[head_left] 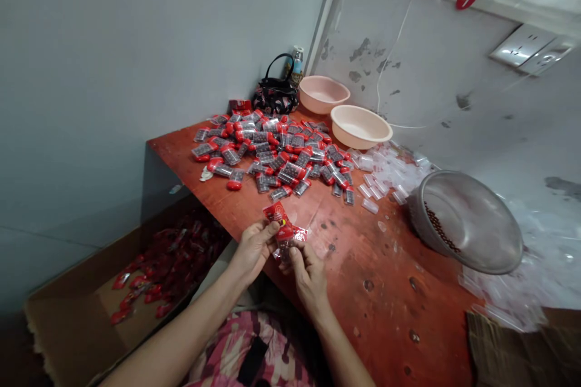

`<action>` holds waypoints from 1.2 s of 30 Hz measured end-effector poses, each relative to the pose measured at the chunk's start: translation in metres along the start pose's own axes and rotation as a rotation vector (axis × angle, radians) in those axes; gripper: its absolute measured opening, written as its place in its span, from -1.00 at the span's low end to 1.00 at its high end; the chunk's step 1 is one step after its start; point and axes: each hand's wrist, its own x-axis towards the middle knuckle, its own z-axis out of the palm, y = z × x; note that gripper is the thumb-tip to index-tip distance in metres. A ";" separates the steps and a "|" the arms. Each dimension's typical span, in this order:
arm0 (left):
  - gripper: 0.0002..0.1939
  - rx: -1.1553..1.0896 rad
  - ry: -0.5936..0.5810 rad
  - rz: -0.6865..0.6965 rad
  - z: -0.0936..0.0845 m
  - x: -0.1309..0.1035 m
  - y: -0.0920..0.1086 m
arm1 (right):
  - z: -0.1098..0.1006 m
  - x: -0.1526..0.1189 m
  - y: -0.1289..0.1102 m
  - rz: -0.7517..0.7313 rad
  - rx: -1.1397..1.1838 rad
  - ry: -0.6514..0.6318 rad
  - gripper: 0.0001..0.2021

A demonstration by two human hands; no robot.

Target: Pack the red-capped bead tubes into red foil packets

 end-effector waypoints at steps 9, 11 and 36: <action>-0.78 0.215 -0.143 -0.064 -0.005 -0.004 0.003 | 0.004 0.002 0.004 0.039 0.185 -0.051 -0.76; -0.77 0.253 -0.151 -0.062 -0.005 -0.004 0.004 | 0.005 0.003 0.007 0.086 0.292 -0.081 -0.74; -0.73 0.171 -0.131 -0.074 -0.009 -0.012 -0.024 | 0.013 0.001 0.021 0.117 0.350 0.119 -0.79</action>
